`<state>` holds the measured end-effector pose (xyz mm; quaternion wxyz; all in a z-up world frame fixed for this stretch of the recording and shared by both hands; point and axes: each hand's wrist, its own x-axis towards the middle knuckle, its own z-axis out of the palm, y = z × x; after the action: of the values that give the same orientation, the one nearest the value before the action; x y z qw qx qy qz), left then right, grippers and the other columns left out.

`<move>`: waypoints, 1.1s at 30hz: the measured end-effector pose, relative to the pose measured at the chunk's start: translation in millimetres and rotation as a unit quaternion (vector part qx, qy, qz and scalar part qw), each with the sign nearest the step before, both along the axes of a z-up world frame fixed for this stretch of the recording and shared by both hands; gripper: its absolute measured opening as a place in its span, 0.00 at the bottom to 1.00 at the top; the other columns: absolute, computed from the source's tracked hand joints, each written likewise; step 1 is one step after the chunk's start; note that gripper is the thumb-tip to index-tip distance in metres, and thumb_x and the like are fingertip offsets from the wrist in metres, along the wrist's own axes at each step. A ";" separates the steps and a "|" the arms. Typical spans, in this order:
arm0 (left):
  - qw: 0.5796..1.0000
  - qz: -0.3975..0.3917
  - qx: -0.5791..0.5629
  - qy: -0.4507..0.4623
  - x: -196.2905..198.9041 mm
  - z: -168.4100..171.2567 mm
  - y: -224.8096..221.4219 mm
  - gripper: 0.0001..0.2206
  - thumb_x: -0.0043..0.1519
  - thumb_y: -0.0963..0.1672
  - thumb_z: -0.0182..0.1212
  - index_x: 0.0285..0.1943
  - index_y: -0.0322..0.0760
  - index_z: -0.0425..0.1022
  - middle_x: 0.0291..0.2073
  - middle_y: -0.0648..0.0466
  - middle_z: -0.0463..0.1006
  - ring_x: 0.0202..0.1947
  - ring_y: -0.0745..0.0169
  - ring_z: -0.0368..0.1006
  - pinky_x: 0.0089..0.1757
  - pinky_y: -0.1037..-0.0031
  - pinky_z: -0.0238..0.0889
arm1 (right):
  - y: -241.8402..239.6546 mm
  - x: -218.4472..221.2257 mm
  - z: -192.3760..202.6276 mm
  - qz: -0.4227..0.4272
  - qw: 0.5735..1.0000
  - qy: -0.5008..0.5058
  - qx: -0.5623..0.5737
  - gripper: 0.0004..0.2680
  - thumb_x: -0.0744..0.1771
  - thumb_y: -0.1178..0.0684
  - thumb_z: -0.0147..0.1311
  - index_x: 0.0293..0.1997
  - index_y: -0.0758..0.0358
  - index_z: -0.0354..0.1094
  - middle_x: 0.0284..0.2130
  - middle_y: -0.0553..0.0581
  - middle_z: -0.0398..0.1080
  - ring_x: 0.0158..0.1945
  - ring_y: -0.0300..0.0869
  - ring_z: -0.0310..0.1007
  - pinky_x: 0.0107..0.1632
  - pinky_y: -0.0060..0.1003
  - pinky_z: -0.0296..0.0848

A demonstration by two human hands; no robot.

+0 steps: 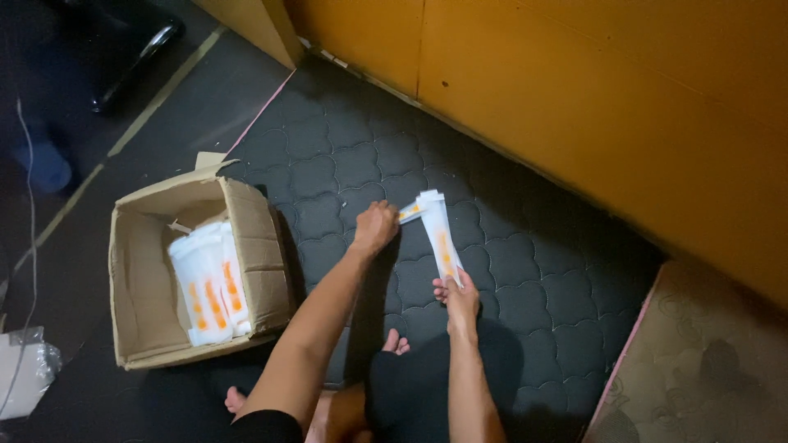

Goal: The person takes plastic sleeves from a box and lays them out on a mat.

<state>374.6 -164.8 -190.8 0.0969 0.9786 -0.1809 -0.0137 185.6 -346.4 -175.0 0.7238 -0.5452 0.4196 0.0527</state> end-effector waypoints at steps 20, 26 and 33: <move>0.991 0.046 -0.071 0.105 6.1 75.3 39.2 0.15 0.57 0.45 0.71 0.51 0.41 0.78 0.44 0.50 0.77 0.50 0.48 0.76 0.49 0.61 0.72 | 30.8 2.3 87.3 0.181 0.856 0.150 -0.460 0.34 0.64 0.35 0.59 0.76 0.54 0.45 0.57 0.68 0.59 0.59 0.64 0.69 0.56 0.58 0.72; 0.990 0.031 -0.086 0.105 10.0 60.0 42.6 0.15 0.57 0.46 0.70 0.51 0.41 0.77 0.43 0.50 0.76 0.50 0.47 0.75 0.47 0.59 0.73 | -2.5 71.6 73.8 0.238 0.836 0.098 -0.485 0.28 0.65 0.32 0.58 0.70 0.52 0.60 0.68 0.65 0.55 0.68 0.62 0.60 0.63 0.61 0.63; 0.991 0.021 -0.092 0.095 -0.1 35.8 38.8 0.14 0.56 0.47 0.70 0.47 0.41 0.77 0.39 0.51 0.75 0.46 0.47 0.76 0.43 0.59 0.75 | 15.1 79.7 24.4 0.283 0.728 0.003 -0.624 0.18 0.61 0.39 0.67 0.53 0.44 0.69 0.54 0.53 0.64 0.56 0.53 0.67 0.50 0.50 0.70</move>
<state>374.4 -126.0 -154.9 0.2040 0.9633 -0.1507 -0.0881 265.3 -331.3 -150.7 0.1708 -0.9674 0.1863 -0.0164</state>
